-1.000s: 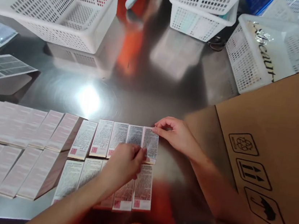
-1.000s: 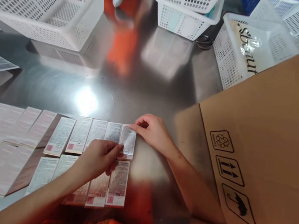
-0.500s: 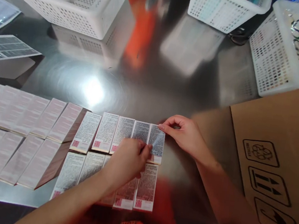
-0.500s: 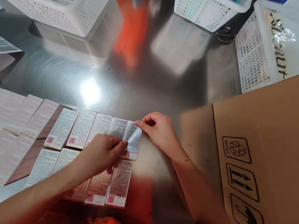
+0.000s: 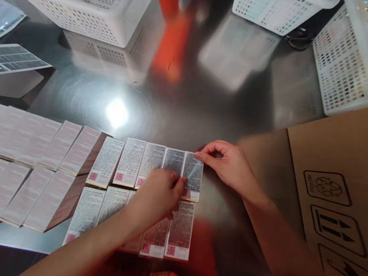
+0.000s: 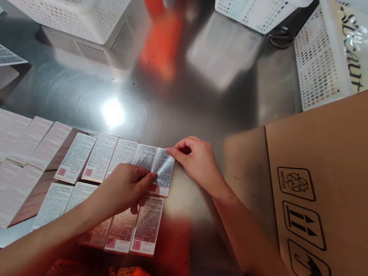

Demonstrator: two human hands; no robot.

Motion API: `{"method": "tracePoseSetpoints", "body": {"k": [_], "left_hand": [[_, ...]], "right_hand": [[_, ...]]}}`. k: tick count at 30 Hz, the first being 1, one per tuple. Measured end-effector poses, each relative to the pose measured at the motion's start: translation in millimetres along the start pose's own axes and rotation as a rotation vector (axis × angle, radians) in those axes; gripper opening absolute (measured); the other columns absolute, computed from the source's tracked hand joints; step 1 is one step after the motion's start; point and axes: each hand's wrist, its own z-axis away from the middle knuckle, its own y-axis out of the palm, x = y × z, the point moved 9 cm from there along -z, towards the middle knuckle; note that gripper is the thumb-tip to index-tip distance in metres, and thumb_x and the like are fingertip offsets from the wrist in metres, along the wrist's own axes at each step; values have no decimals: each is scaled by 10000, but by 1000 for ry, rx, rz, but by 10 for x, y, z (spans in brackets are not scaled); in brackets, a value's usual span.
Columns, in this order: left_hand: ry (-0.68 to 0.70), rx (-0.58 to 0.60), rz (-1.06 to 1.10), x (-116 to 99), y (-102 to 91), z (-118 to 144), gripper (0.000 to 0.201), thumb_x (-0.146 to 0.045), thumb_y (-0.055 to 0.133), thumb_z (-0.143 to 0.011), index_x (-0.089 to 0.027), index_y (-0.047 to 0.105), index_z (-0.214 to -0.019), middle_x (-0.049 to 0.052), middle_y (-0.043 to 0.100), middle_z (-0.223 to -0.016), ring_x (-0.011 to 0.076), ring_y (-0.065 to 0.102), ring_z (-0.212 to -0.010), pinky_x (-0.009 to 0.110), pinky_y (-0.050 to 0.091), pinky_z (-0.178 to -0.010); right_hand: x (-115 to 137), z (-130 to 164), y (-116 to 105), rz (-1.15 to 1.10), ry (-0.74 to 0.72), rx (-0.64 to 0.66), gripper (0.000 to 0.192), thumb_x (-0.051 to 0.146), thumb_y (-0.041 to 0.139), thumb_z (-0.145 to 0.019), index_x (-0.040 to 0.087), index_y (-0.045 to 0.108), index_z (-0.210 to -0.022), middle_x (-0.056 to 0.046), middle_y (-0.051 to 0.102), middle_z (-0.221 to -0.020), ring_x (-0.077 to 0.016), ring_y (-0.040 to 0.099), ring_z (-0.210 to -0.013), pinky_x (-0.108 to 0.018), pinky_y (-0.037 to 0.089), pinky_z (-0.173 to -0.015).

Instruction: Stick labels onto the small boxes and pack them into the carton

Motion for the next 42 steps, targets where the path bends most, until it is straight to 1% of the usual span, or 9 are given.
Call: {"method": "tracePoseSetpoints", "body": {"k": [19,22,26,31,34,36,38,40,42], "left_hand": [[-53,-1,-45,11,-14,-22,369,-351,435,-902,-180,535,-591,6,597,-453,134,568,-326,194,287,-295],[-16,-24,-186,-72,-40,-9,395,-364,407,-903,-190,519,-567,18,609,-460,147,577,-337,219,339,-341],[103,-105,-423,-259,-80,45,438,-370,416,-904,-202,484,-506,22,561,-426,148,537,-346,262,374,-454],[193,-203,-690,-349,-122,219,435,-433,507,-860,-217,495,-483,60,529,-486,243,603,-561,308,353,-556],[250,-192,-912,-298,-123,435,414,-471,519,-855,-218,540,-528,83,577,-566,267,607,-631,311,322,-569],[265,-215,-974,-197,-202,621,427,-506,490,-877,-221,555,-565,81,602,-583,256,594,-607,307,278,-553],[266,-306,-948,-63,-392,825,461,-532,443,-904,-224,536,-574,65,605,-567,235,572,-567,305,239,-545],[260,-409,-864,119,-656,1029,484,-547,428,-908,-220,494,-558,38,581,-525,201,535,-518,299,228,-542],[247,-495,-753,349,-973,1235,491,-558,439,-895,-215,478,-546,11,538,-481,166,493,-476,287,245,-537]], "right_hand": [[7,-10,4,18,-20,-26,196,377,732,-770,216,674,-674,-6,698,-724,-159,610,-670,-291,451,-630],[-30,-15,-5,-53,-37,-59,215,372,767,-723,213,630,-769,3,684,-745,-153,623,-659,-279,464,-608],[-72,-34,-17,-142,-53,-105,451,359,822,-641,221,526,-953,21,653,-816,-138,631,-624,-262,479,-573],[32,3,-8,-54,-121,-110,361,320,779,-714,209,565,-982,13,668,-793,-144,646,-647,-294,525,-653],[216,193,-44,134,-264,-182,325,304,662,-851,191,585,-1145,-95,696,-1080,-225,680,-967,-391,539,-866],[396,412,42,340,-450,-170,420,331,549,-941,177,517,-1330,-148,571,-1371,-281,489,-1321,-493,383,-1103],[477,638,250,538,-599,-45,593,440,495,-966,156,380,-1473,-160,405,-1522,-307,264,-1464,-578,167,-1196],[431,809,429,665,-650,92,753,555,472,-946,130,263,-1532,-184,324,-1555,-336,237,-1469,-639,96,-1184],[356,907,505,735,-655,140,836,622,435,-932,133,171,-1557,-197,297,-1560,-358,273,-1451,-681,108,-1157]]}}
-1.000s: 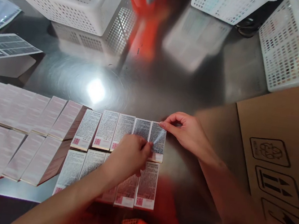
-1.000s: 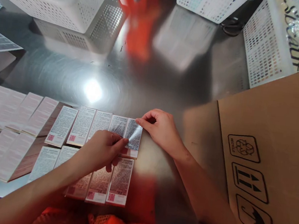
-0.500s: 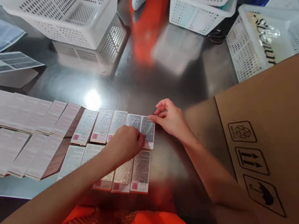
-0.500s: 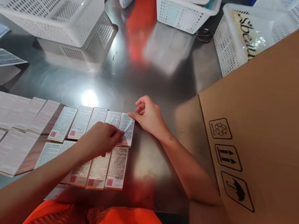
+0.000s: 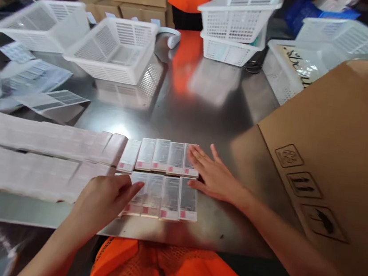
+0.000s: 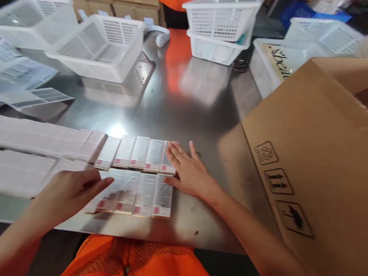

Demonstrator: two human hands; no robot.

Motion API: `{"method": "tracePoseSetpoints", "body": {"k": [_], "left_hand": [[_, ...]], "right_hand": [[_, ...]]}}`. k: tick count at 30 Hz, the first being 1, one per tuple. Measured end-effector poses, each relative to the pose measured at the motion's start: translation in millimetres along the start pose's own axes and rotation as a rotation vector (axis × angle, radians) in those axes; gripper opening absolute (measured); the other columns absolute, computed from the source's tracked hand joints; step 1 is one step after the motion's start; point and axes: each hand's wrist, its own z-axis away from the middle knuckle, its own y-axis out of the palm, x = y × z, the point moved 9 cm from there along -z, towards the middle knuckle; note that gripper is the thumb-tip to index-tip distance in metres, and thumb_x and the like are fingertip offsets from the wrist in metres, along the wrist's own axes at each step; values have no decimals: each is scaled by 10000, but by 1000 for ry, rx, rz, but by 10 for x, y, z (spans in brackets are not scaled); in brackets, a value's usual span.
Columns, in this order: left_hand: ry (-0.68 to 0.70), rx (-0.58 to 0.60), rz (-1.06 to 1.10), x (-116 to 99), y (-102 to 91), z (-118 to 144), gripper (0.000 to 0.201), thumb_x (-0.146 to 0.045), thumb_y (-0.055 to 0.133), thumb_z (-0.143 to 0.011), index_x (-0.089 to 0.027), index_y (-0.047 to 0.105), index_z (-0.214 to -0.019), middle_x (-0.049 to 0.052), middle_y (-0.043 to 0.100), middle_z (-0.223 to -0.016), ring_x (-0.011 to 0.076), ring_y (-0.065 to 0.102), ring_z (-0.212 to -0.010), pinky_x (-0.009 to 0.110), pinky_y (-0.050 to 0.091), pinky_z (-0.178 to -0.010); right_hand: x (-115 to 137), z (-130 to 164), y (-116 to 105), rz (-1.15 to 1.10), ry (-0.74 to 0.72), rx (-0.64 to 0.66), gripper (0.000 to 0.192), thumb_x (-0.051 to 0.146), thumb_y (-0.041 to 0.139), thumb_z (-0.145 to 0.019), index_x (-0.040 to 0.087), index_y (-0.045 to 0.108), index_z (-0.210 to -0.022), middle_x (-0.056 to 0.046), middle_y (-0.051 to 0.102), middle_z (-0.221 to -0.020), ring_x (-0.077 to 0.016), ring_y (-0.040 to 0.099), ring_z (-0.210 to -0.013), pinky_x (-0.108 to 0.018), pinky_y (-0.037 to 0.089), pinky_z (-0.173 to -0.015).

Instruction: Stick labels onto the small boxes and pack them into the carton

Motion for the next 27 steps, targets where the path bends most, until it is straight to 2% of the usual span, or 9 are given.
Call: {"method": "tracePoseSetpoints", "body": {"k": [2,5,7,8,11,14,17,20,27], "left_hand": [[-100,-106,103,456,-202,184,455,-548,453,-889,-213,544,-595,0,555,-502,154,511,-495,270,289,-547],[-361,-343,141,1197,-469,603,350,-499,503,-879,-207,663,-771,29,655,-644,196,608,-655,274,352,-613],[-507,-351,234,1524,-321,875,390,-541,539,-853,-190,679,-756,59,668,-655,227,618,-670,292,361,-609],[-540,-266,383,1593,-89,958,446,-591,553,-832,-179,677,-714,69,661,-628,226,610,-628,292,361,-580],[-512,148,1262,1263,882,1080,547,-657,678,-718,-147,733,-908,105,719,-723,217,645,-587,262,375,-483],[-525,187,1852,910,1351,1086,552,-512,812,-662,-175,737,-1093,150,734,-1118,262,701,-980,308,522,-766],[-494,82,2040,831,1458,986,458,-381,866,-624,-155,775,-1013,162,702,-1207,304,625,-1175,361,481,-976],[-488,12,2104,862,1435,932,437,-329,879,-593,-145,788,-979,180,696,-1211,355,577,-1236,447,421,-1075],[-478,57,2324,729,1478,926,459,-209,899,-514,-235,792,-959,117,615,-1355,360,457,-1353,508,281,-1171]], "right_hand": [[14,51,34,48,-10,-20,916,693,410,-901,169,69,-1570,-190,281,-1568,-380,270,-1447,-702,120,-1140],[-46,51,-60,68,80,-188,948,715,369,-898,192,-50,-1569,-184,87,-1620,-409,139,-1475,-683,197,-1128],[-83,-3,-185,42,194,-304,887,667,371,-925,202,-13,-1575,-166,118,-1626,-395,156,-1478,-626,263,-1131],[-65,-71,-246,27,230,-338,839,639,386,-934,211,58,-1576,-156,200,-1612,-380,210,-1468,-593,292,-1129],[113,-531,-324,-41,209,-289,687,577,465,-930,208,341,-1497,-142,438,-1489,-331,382,-1389,-514,327,-1121],[265,-1197,-172,-208,167,-62,698,507,561,-891,136,395,-1458,-178,439,-1480,-331,359,-1396,-499,265,-1146],[390,-1721,-20,-255,130,102,653,496,671,-801,184,527,-1356,-126,601,-1330,-316,524,-1247,-449,363,-1073],[452,-1933,86,-261,135,210,446,459,721,-749,219,669,-1121,-55,724,-1036,-254,657,-955,-370,466,-900],[268,-1611,75,-239,193,273,432,439,718,-738,190,654,-1086,-33,722,-967,-197,655,-815,-295,483,-726]]}}
